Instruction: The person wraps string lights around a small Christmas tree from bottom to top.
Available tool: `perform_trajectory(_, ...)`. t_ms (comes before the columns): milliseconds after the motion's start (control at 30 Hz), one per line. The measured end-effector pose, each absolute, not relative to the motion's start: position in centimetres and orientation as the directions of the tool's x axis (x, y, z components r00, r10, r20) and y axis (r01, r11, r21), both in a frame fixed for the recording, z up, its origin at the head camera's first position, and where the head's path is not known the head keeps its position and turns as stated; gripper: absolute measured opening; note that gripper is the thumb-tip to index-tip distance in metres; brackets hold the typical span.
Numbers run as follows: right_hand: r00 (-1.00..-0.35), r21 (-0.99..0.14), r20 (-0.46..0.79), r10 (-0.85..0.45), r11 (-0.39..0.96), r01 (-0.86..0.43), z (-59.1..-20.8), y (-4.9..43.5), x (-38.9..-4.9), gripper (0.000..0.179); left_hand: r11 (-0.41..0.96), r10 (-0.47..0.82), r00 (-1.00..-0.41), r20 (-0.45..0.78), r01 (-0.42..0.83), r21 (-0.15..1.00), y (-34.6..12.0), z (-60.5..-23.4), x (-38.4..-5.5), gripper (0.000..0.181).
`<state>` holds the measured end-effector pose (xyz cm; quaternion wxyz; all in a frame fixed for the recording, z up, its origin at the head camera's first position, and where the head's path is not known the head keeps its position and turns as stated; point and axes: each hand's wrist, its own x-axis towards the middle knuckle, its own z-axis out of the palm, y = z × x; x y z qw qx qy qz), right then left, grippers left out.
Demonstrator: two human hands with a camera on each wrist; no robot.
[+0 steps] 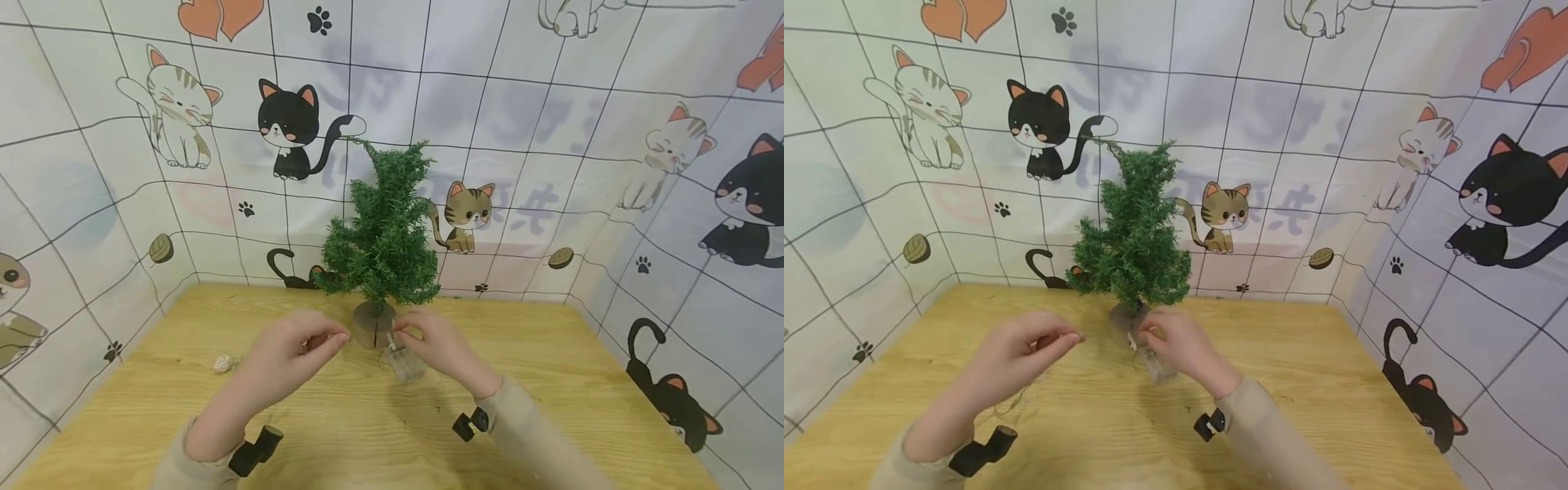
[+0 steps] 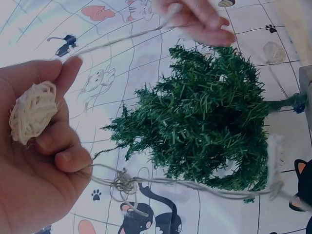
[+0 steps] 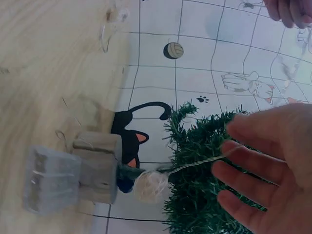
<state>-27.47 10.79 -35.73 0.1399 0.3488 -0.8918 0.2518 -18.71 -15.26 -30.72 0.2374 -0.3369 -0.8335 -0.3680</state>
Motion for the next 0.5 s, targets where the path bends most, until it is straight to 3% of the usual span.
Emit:
perform_trajectory(133, -0.691, -0.331, 0.55, -0.469, 0.637, -0.696, -34.2, 10.0, -28.6, 0.009, 0.522, 0.308, -0.629, 0.714, 0.739, 0.425, -15.5, -30.5, -18.9, 0.013)
perform_trajectory(333, -0.733, -0.425, 0.539, -0.414, 0.618, -0.661, -31.9, 8.5, -29.4, 0.013, 0.52, 0.235, -0.601, 0.764, 0.742, 0.424, -16.0, -30.3, -19.2, 0.015)
perform_trajectory(500, -0.751, -0.476, 0.579, -0.317, 0.617, -0.627, -30.9, 7.1, -30.1, 0.013, 0.542, 0.218, -0.62, 0.753, 0.719, 0.435, -16.3, -30.3, -19.4, 0.014)
